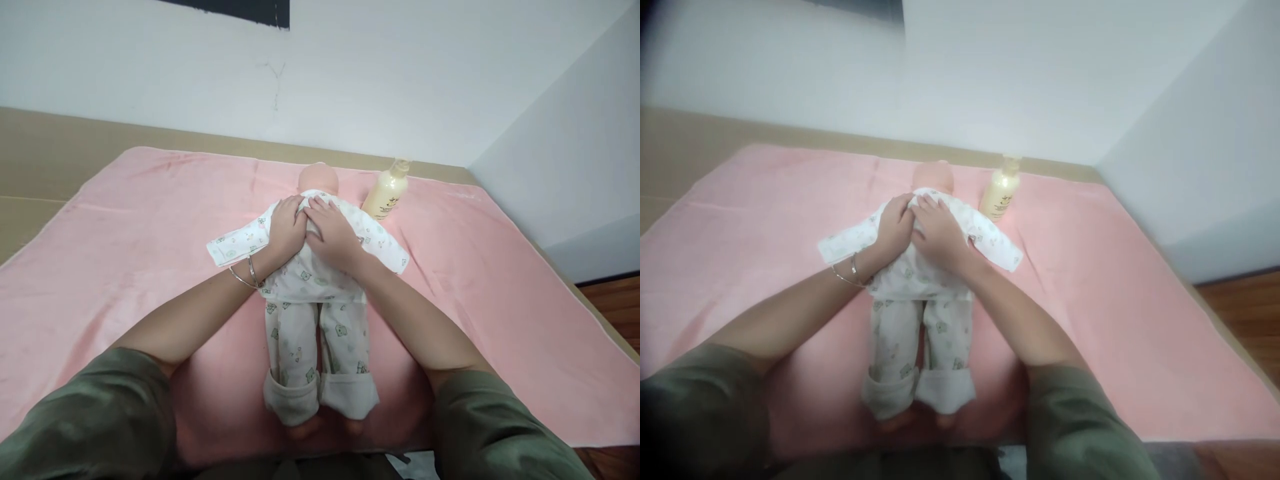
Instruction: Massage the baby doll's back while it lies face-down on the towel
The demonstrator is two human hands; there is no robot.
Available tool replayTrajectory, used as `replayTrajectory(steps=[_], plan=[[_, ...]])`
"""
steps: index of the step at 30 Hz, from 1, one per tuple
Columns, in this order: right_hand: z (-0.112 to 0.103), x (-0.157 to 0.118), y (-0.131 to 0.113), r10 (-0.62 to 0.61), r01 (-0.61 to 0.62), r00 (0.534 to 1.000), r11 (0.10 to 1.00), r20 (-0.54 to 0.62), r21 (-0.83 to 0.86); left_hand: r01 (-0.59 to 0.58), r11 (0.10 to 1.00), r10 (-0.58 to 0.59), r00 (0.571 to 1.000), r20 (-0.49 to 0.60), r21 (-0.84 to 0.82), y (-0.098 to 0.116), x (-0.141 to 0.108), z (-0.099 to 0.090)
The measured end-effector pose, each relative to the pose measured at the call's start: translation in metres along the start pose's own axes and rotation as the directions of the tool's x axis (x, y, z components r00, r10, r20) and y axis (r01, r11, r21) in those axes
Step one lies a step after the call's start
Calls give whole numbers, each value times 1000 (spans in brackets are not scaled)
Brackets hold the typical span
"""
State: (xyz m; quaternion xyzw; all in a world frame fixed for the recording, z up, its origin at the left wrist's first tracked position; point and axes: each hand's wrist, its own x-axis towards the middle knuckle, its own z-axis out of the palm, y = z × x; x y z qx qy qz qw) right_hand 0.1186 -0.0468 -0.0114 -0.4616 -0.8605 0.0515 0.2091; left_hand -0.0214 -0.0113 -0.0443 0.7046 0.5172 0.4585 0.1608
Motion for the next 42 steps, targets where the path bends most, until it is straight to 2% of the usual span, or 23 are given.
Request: replayTrajectory(steps=[2,4,7,9,11,13,17,20,22,24,26,30,33,35,37,40,42], plan=[[-5,9,20,25,-26,1000,997,12,72,-5,1000,5,1000,25,1,2,0,-1],[-8,13,32,128,-127,992,988,-13,84,2,1000,-2,1000,23,11,3,1,-2],[-8,7,21,276,-276,960,961,-46,9,13,1000,-12,1000,-10,25,3,0,0],[-6,-2,3,254,-256,966,965,-49,-60,22,999,-22,999,-32,26,2,0,1],[-3,-8,-13,153,-157,987,982,-43,-102,30,999,-29,999,-42,24,1,0,1],[-2,-9,-16,64,-66,998,993,-21,-97,23,999,-22,999,-31,22,1,0,1],[-5,3,17,24,-25,999,999,26,49,3,1000,-3,1000,-2,20,3,0,0],[-9,12,44,124,-121,992,985,-17,122,9,1000,-9,1000,-25,27,4,0,1],[-11,14,50,185,-181,982,978,-35,108,13,1000,-12,1000,-29,26,4,-1,2],[-11,11,42,221,-219,974,974,-47,55,19,1000,-18,999,-33,24,4,-1,2],[-8,4,24,243,-244,967,970,-79,-11,28,999,-27,999,-44,22,4,-2,2],[5,-20,-27,157,-175,977,977,-146,-118,39,999,-38,998,-45,18,3,-1,0],[12,-27,-44,114,-130,988,980,-108,-152,52,999,-52,999,-16,12,2,-1,-2],[10,-19,-33,84,-88,996,990,-42,-109,48,999,-48,999,1,17,2,-1,-2],[4,-6,-8,80,-79,997,996,3,-28,34,999,-34,999,0,33,3,-1,-1],[-6,12,34,175,-174,985,983,-12,66,21,999,-20,1000,-19,50,4,-1,1],[-10,16,46,206,-205,978,975,-10,82,17,998,-16,1000,-23,55,5,-1,1]])
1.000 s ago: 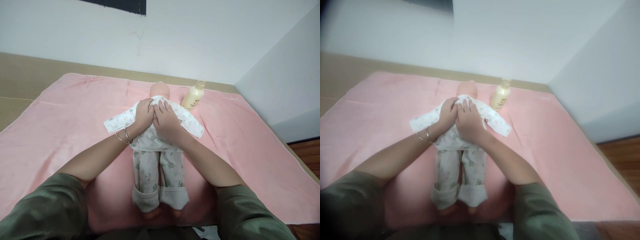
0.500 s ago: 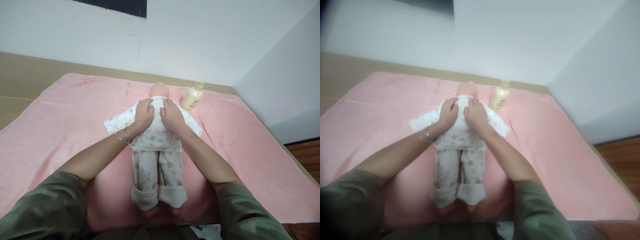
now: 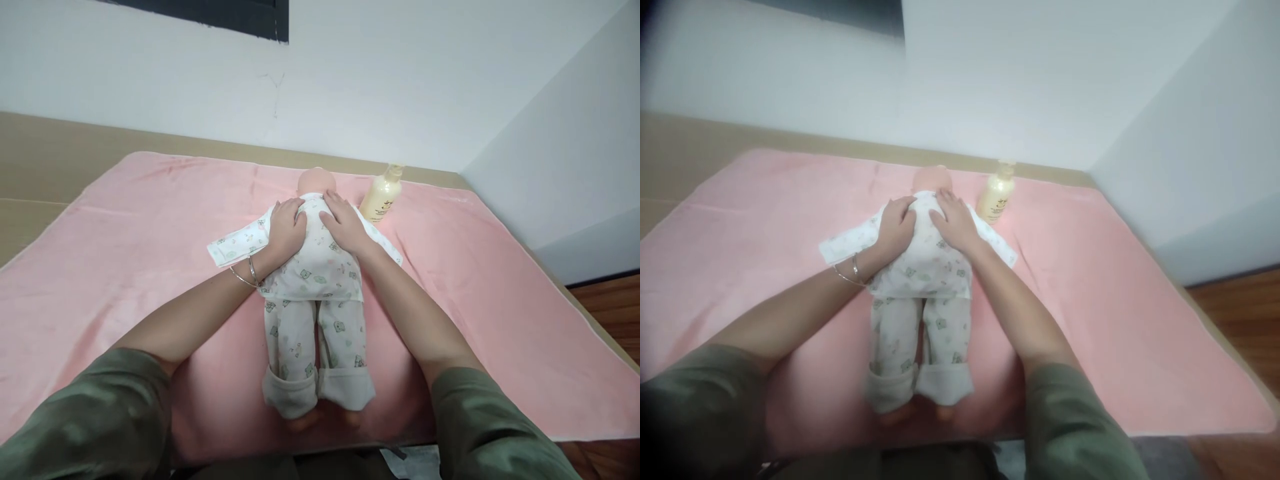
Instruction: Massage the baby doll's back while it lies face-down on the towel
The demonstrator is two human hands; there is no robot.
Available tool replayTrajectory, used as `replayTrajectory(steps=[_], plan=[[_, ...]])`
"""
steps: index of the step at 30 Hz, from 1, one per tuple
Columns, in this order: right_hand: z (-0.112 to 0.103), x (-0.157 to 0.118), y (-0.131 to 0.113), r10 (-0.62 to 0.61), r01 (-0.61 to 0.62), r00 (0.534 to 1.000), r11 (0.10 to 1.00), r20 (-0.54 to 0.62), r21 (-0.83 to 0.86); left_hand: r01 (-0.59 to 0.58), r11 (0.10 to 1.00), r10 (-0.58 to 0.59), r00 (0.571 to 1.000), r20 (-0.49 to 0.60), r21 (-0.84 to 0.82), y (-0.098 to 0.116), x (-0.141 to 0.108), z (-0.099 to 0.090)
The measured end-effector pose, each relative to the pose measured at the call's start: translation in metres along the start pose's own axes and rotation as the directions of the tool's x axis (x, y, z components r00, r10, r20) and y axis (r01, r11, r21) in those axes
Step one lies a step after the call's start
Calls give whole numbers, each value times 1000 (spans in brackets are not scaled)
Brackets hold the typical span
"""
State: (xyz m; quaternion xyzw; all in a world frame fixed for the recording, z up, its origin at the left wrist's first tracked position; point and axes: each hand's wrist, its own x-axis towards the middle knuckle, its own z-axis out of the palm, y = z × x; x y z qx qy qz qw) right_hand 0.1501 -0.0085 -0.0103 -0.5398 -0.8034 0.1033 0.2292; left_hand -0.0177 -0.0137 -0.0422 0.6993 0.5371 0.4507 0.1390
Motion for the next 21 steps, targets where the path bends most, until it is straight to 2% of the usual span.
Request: replayTrajectory(steps=[2,5,8,10,13,18,21], plan=[[0,-5,-5,36,-37,999,998,-19,-52,-1,1000,1,1000,1,3,0,0,0],[9,-26,-37,76,-91,993,978,-87,-188,5,1000,-5,1000,-2,2,-1,0,-1],[20,-46,-67,-64,43,995,968,-75,-248,16,1000,-16,1000,1,0,-2,0,-1],[24,-48,-72,-143,129,988,968,-51,-216,23,1000,-23,1000,10,-5,-4,0,-2],[20,-33,-52,-149,146,988,984,-24,-99,11,1000,-11,1000,17,-8,-5,1,-2],[8,-5,-8,89,-88,995,996,-54,6,33,999,-34,999,-16,-6,0,-1,-5],[6,-3,-3,108,-109,994,994,-36,-21,42,997,-46,997,59,71,14,-10,-7]])
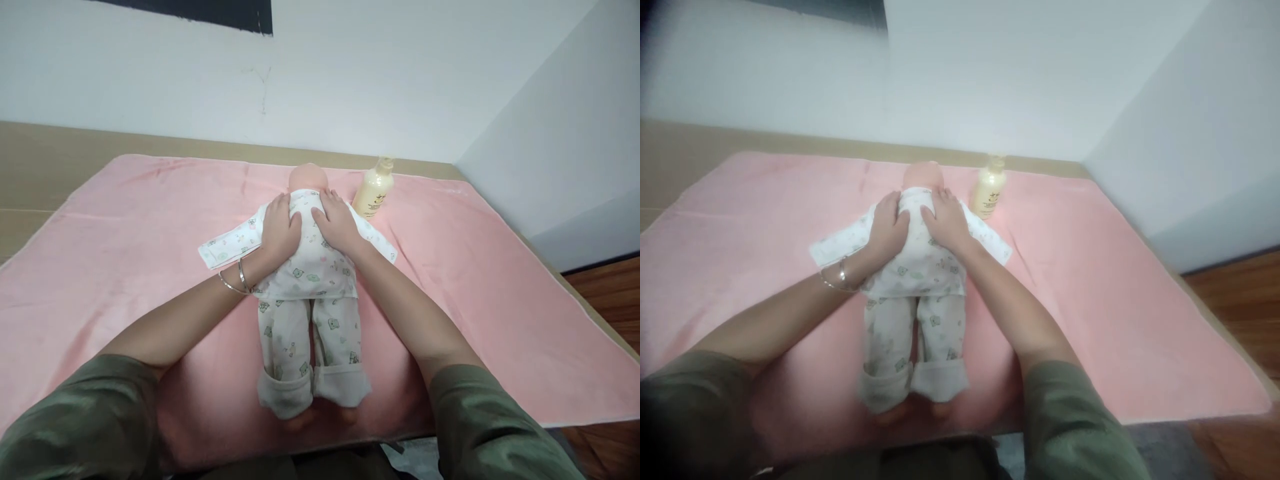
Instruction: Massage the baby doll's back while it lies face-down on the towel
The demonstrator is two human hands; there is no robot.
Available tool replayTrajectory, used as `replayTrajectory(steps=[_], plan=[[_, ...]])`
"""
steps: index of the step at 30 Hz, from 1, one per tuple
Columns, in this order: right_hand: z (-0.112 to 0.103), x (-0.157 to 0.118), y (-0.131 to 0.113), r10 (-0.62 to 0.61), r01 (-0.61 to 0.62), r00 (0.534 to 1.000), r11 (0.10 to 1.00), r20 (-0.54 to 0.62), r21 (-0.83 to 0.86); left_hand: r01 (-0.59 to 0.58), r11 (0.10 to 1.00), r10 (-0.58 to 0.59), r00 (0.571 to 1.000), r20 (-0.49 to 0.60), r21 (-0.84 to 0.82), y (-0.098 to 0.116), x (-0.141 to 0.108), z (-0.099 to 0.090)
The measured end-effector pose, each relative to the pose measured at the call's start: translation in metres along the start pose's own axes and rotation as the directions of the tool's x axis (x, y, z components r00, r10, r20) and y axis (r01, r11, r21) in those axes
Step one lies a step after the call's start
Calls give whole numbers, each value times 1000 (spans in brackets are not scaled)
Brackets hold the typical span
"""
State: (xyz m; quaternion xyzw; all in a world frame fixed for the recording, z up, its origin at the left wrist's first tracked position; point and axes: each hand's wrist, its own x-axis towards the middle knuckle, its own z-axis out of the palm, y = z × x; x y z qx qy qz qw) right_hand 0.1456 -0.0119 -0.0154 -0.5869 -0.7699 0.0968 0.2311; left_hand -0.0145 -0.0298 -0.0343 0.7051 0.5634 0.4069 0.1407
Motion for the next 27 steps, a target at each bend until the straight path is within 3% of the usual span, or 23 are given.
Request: replayTrajectory(steps=[5,11,13,21,27], plan=[[-3,-2,-6,-36,35,999,996,-13,-81,-109,991,100,990,100,84,15,-11,-2],[-7,-24,-35,-31,20,999,962,-37,-271,104,995,-104,991,86,5,-7,19,-4],[-6,-32,-43,-36,15,998,945,-61,-327,104,995,-104,991,82,3,-11,23,-4],[-8,-7,-13,-57,60,998,991,27,-120,-30,991,27,999,26,129,-8,14,1],[5,-30,-36,-73,59,994,984,-79,-168,23,979,-28,999,18,203,-7,19,-7]])
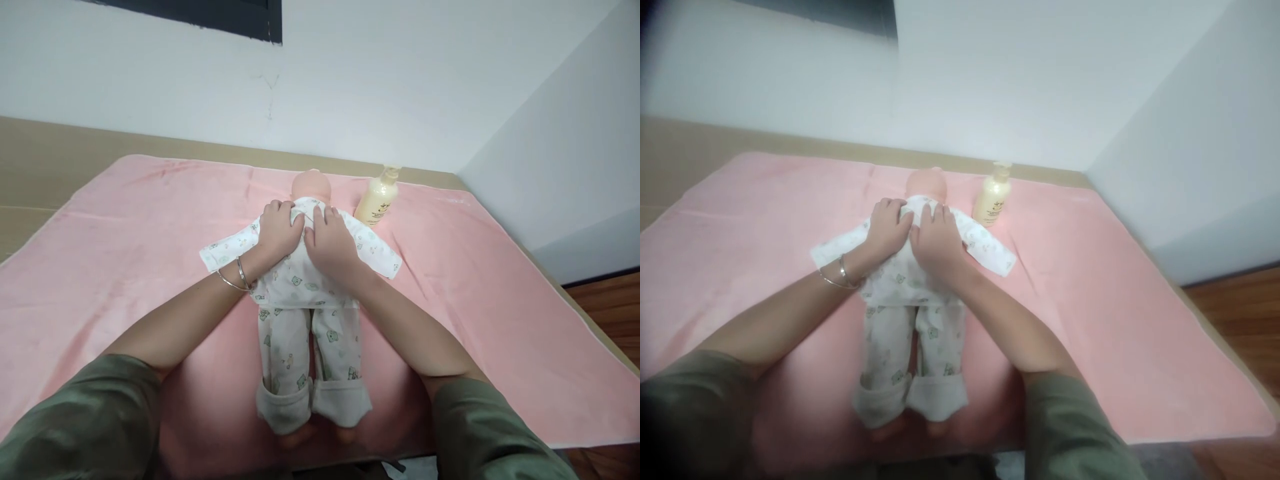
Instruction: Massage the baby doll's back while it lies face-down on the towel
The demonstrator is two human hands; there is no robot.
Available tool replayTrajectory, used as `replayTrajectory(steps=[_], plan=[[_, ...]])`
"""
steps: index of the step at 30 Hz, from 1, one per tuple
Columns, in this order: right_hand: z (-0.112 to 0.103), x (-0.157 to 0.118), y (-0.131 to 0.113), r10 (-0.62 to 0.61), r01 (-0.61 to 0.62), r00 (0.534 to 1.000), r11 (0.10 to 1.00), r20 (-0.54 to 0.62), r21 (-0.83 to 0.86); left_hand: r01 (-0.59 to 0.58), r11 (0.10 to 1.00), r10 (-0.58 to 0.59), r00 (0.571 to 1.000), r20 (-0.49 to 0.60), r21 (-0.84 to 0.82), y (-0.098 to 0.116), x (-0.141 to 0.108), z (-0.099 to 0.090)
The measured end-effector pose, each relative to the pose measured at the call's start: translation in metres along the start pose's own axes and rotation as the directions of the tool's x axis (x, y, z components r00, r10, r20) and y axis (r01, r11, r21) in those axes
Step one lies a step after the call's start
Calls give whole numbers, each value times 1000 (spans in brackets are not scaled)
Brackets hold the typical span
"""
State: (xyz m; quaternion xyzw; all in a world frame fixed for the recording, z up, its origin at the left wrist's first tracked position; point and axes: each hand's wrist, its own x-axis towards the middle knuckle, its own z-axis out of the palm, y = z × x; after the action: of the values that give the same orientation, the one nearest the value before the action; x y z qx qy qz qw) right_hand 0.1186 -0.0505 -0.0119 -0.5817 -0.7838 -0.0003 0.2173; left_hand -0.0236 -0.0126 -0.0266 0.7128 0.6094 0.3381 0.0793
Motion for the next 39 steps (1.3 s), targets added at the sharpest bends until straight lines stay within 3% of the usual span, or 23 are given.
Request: replayTrajectory(steps=[4,8,10,17,21,28,35,39], plan=[[-3,4,6,-4,0,999,997,44,73,-54,994,46,995,92,95,15,-11,-9],[-9,24,26,65,-81,986,992,156,101,-195,971,187,980,70,139,31,-28,-10],[-9,26,28,91,-104,984,991,156,80,-229,967,223,973,64,115,31,-29,-9],[2,-8,-6,-29,28,1000,997,-11,-68,-161,987,157,977,147,13,11,0,-12],[-3,-7,-4,-28,32,998,996,52,-79,-135,990,127,982,138,47,12,0,-13],[-11,29,35,0,-10,996,994,90,107,-242,962,231,968,101,123,31,-22,-14],[-7,1,-2,21,-20,999,998,26,-66,-72,997,71,985,159,-1,13,4,-19],[-10,5,2,39,-38,997,999,61,-23,-113,993,108,989,103,44,12,0,-15]])
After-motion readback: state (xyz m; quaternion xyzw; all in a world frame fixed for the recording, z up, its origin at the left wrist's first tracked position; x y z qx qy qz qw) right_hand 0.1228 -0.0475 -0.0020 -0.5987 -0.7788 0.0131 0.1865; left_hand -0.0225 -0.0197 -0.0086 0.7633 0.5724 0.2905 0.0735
